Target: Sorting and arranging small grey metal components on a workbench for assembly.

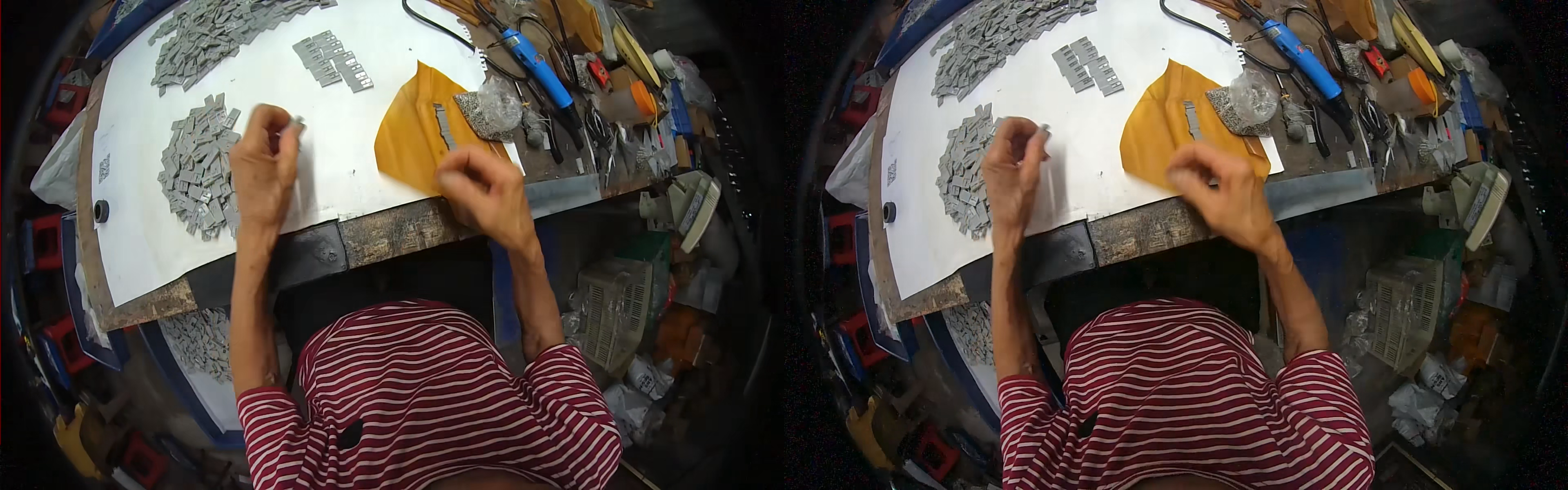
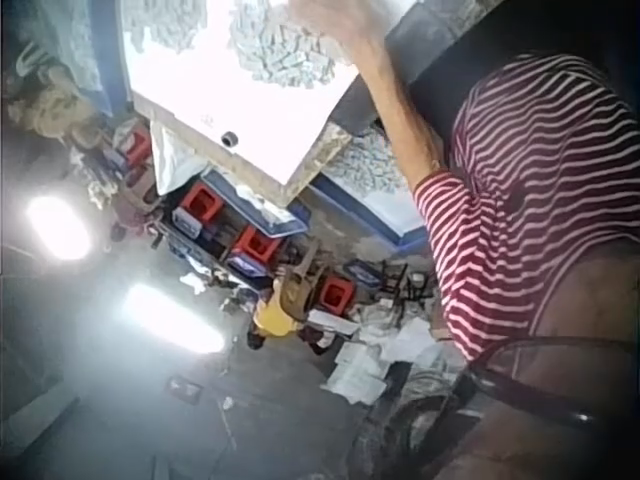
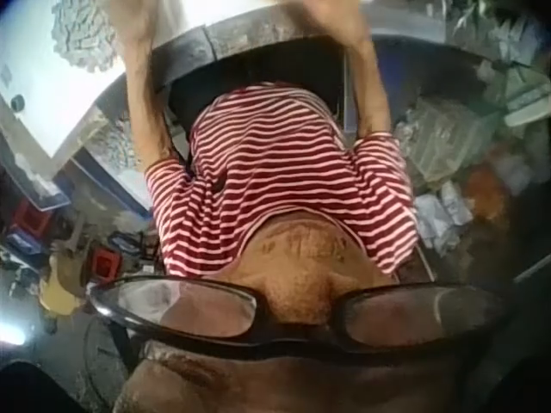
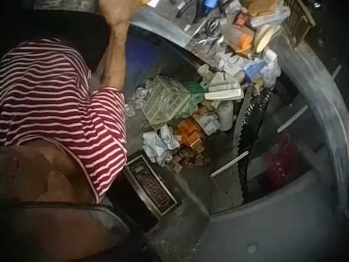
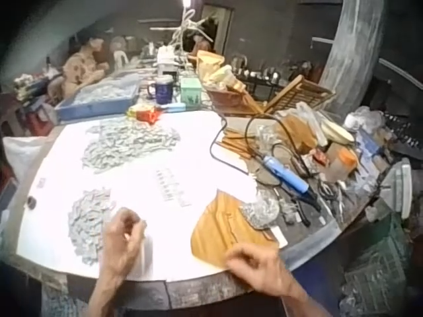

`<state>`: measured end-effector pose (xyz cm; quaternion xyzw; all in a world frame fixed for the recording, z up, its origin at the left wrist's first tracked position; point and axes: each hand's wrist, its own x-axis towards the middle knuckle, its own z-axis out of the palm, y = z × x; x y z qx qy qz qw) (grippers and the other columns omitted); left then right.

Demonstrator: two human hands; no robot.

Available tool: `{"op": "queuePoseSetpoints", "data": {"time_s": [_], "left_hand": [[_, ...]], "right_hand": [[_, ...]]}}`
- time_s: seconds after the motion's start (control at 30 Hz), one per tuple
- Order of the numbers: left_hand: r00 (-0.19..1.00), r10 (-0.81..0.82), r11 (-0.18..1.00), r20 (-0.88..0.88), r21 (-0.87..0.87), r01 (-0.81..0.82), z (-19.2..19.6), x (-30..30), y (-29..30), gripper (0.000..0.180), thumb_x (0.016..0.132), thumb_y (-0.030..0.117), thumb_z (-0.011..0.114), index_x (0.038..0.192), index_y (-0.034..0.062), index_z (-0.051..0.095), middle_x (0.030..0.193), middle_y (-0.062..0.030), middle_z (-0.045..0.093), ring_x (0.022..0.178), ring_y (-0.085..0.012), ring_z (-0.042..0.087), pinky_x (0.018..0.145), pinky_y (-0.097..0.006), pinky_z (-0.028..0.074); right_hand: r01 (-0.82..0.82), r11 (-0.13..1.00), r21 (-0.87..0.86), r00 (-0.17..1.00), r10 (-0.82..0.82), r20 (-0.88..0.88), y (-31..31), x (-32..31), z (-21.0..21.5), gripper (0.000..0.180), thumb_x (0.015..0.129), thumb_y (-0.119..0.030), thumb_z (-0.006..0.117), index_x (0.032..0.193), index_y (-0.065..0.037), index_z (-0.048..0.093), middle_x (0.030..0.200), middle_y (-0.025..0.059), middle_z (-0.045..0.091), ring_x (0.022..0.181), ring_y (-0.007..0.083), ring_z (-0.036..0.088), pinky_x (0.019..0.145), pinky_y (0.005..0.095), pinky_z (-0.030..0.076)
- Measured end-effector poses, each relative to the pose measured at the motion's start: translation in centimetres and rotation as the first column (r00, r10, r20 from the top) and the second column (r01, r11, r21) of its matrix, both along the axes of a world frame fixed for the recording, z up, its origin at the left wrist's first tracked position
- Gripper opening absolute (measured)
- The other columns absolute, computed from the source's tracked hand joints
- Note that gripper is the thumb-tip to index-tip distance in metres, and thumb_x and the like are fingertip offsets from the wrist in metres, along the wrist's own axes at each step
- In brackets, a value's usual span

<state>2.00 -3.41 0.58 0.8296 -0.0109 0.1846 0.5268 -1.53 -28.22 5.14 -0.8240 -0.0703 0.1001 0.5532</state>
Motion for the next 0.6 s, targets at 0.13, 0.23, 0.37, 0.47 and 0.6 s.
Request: {"op": "queuePoseSetpoints", "data": {"time_s": [0.13,0.23,0.37,0.47,0.6], "left_hand": [[0.992,-0.098,0.952,-0.081,-0.299,0.069,-0.6,-1.9,-2.5,0.006,0.078,0.004,0.062,0.078,0.0005,0.057,0.066,-0.0024,0.058,0.053,-0.0046,0.050,0.047,-0.018,0.042],[0.974,-0.169,0.899,-0.148,-0.429,0.090,-1.1,-2.3,-3.2,0.008,0.075,0.001,0.064,0.079,0.0006,0.057,0.065,0.0018,0.054,0.056,-0.0019,0.046,0.050,-0.016,0.038],[0.956,-0.219,0.868,-0.197,-0.487,0.098,-1.1,-2.9,-2.8,0.009,0.073,0.000,0.064,0.080,0.0000,0.058,0.068,0.0027,0.053,0.057,-0.0009,0.044,0.051,-0.015,0.036],[0.957,-0.221,0.862,-0.190,-0.497,0.100,-1.0,-2.8,-2.7,0.010,0.073,0.000,0.064,0.081,-0.0004,0.058,0.071,0.0009,0.055,0.060,-0.0017,0.047,0.053,-0.015,0.039],[0.956,-0.218,0.852,-0.194,-0.515,0.090,-1.2,-2.7,-2.7,0.011,0.074,0.000,0.063,0.083,-0.0013,0.058,0.075,-0.0014,0.058,0.064,-0.0032,0.053,0.058,-0.016,0.044]], "right_hand": [[0.105,0.959,-0.263,0.945,-0.013,0.328,-0.7,5.0,-2.5,0.012,0.083,-0.007,0.055,0.089,0.002,0.059,0.072,0.0020,0.057,0.066,0.0066,0.052,0.059,0.0228,0.043],[0.150,0.905,-0.399,0.853,0.085,0.514,-1.3,7.5,-4.2,0.011,0.082,-0.005,0.054,0.089,0.003,0.059,0.076,0.0102,0.059,0.064,0.0178,0.056,0.058,0.0287,0.044],[0.125,0.830,-0.544,0.799,0.241,0.552,-1.3,9.6,-4.6,0.008,0.079,-0.005,0.055,0.085,0.000,0.056,0.080,0.0153,0.056,0.068,0.0319,0.056,0.060,0.0378,0.044],[0.067,0.783,-0.618,0.787,0.339,0.515,-1.6,10.6,-4.4,0.009,0.079,-0.007,0.056,0.085,0.000,0.055,0.078,0.0153,0.055,0.070,0.0335,0.056,0.062,0.0400,0.044],[0.006,0.684,-0.729,0.814,0.420,0.401,-1.9,11.7,-4.6,0.011,0.081,-0.010,0.056,0.085,0.001,0.056,0.077,0.0142,0.056,0.070,0.0322,0.055,0.064,0.0386,0.043]]}}
